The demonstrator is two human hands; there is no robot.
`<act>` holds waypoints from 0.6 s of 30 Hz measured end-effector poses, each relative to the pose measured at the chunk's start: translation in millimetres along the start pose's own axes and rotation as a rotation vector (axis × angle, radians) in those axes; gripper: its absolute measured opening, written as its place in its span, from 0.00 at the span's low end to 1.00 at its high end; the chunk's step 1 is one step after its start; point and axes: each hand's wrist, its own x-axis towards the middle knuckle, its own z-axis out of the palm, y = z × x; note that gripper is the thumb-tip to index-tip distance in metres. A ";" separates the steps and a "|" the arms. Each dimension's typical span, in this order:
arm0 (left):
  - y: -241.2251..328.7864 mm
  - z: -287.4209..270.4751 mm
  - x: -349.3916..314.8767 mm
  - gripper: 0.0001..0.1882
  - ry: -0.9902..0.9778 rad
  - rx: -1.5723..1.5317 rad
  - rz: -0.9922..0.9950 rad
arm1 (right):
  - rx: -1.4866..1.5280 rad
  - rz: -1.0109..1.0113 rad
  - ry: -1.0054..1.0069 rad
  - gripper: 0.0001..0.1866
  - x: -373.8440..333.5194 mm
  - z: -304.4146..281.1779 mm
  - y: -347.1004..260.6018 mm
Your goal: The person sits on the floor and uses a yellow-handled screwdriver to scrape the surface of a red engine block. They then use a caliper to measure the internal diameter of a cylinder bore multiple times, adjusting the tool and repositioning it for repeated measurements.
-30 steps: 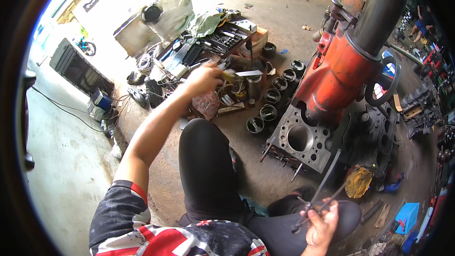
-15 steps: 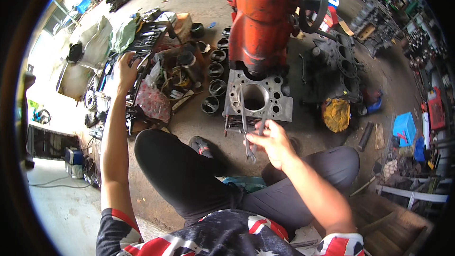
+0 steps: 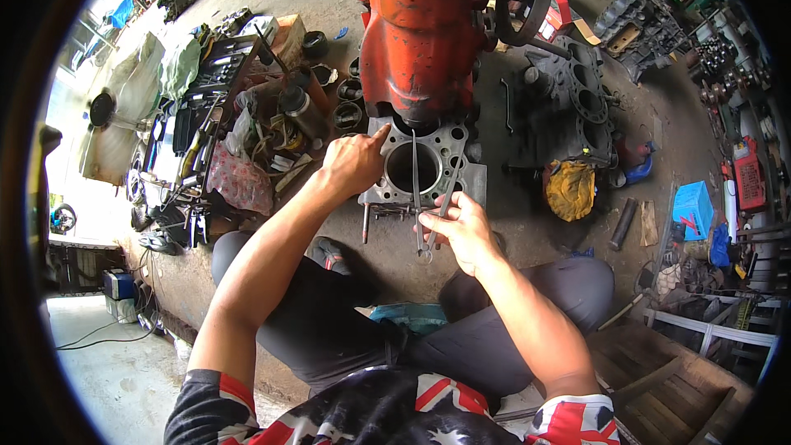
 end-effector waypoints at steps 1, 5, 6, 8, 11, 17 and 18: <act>2.0 0.9 4.8 0.33 -0.024 0.026 -0.012 | 0.005 0.002 -0.003 0.20 -0.6 -1.5 -1.2; 10.1 1.4 16.7 0.35 -0.121 0.097 -0.062 | 0.045 -0.010 -0.029 0.20 -3.2 -5.1 -4.7; 12.1 2.4 19.6 0.35 -0.140 0.106 -0.079 | 0.050 0.001 -0.024 0.21 -3.4 -6.2 -4.9; 14.6 5.7 26.3 0.35 -0.145 0.112 -0.108 | 0.056 -0.015 -0.050 0.21 -4.1 -8.4 -4.0; 12.3 10.1 35.4 0.34 -0.085 0.065 -0.142 | 0.059 -0.021 -0.070 0.21 -3.4 -10.4 0.2; 8.9 1.1 54.6 0.22 -0.109 -0.020 -0.170 | 0.037 -0.012 -0.051 0.22 1.6 -10.8 5.9; 9.2 -1.6 55.4 0.20 -0.108 -0.015 -0.160 | 0.015 0.016 -0.027 0.22 2.8 -10.7 5.6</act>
